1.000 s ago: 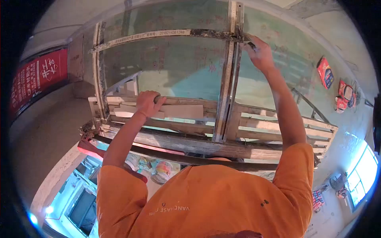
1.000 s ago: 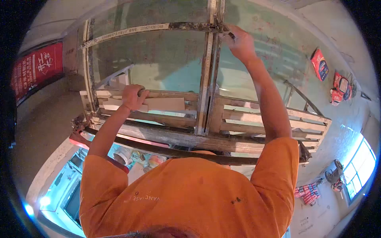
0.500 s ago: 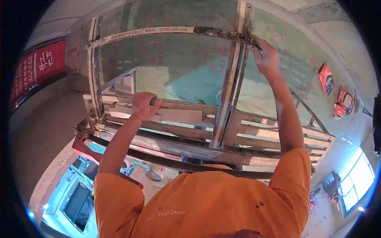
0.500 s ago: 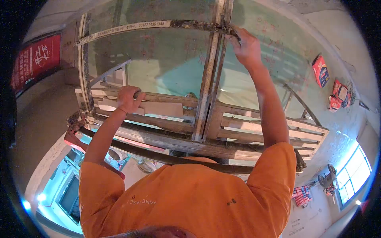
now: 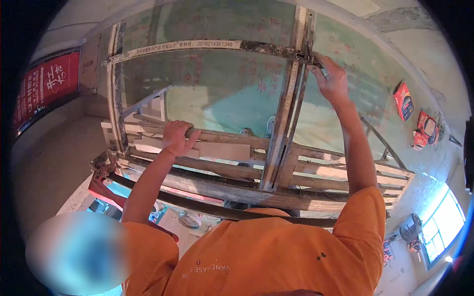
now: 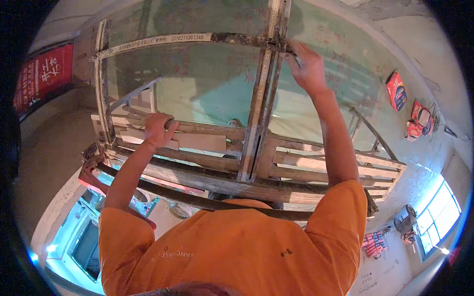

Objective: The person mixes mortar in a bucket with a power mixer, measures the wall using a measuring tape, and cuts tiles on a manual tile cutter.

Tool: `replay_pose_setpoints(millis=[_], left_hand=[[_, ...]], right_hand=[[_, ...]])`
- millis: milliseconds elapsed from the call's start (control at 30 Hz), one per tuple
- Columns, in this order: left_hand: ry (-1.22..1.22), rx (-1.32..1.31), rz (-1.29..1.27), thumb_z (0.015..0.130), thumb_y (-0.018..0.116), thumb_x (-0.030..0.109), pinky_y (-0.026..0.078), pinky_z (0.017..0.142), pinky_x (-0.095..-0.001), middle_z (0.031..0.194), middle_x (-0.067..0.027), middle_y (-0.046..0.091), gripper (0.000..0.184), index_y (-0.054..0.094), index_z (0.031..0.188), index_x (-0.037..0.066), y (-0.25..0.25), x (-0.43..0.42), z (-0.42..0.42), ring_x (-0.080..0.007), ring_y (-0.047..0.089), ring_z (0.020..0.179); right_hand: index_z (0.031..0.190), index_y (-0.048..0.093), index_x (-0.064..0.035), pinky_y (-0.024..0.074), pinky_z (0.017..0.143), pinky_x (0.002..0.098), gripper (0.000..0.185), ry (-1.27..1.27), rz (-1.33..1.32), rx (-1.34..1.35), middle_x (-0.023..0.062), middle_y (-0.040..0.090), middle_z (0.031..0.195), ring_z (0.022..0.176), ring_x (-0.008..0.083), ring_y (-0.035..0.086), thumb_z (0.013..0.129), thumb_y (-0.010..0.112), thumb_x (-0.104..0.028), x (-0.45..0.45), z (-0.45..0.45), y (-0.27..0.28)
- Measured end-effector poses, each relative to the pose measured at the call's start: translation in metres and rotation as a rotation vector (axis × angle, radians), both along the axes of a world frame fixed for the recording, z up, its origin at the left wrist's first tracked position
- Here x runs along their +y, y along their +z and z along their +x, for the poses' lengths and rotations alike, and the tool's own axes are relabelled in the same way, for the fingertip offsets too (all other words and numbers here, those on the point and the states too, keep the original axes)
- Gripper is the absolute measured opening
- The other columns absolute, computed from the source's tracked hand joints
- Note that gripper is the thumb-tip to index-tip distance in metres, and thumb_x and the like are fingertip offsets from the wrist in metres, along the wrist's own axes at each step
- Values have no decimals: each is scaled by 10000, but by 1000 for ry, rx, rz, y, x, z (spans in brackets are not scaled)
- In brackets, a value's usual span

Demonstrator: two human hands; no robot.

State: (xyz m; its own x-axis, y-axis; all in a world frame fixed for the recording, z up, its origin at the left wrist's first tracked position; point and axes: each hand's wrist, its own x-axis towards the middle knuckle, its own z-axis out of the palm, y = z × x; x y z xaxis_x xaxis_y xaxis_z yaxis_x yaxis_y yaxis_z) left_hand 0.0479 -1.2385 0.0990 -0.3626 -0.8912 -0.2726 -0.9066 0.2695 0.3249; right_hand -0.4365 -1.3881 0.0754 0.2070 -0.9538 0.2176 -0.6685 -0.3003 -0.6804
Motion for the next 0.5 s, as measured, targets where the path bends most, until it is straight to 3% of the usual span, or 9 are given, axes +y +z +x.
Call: replay_pose_setpoints(millis=[267, 400, 500], left_hand=[[9, 40, -20, 846, 668, 434, 453, 815, -429, 845, -114, 686, 381, 697, 849, 55, -5, 3, 3, -299, 634, 848], [4, 54, -44, 847, 671, 433, 449, 802, -432, 833, -114, 681, 382, 691, 841, 52, -5, -1, 3, -302, 630, 823], [1, 48, -20, 847, 677, 425, 446, 790, -436, 817, -114, 675, 375, 683, 827, 51, -3, 2, 3, -304, 625, 804]], right_hand=[[1217, 637, -47, 537, 853, 388, 373, -25, 92, 27, 172, 680, 1102, 1007, 356, 671, 877, 711, -181, 3, 3, 13], [1210, 643, -55, 507, 939, 405, 402, -48, 28, 55, 154, 658, 1194, 1089, 354, 638, 860, 734, -229, -3, 14, 29], [1163, 666, -64, 464, 1010, 421, 394, -138, -200, 73, 126, 636, 1263, 1144, 344, 606, 831, 762, -253, -10, 31, 30]])
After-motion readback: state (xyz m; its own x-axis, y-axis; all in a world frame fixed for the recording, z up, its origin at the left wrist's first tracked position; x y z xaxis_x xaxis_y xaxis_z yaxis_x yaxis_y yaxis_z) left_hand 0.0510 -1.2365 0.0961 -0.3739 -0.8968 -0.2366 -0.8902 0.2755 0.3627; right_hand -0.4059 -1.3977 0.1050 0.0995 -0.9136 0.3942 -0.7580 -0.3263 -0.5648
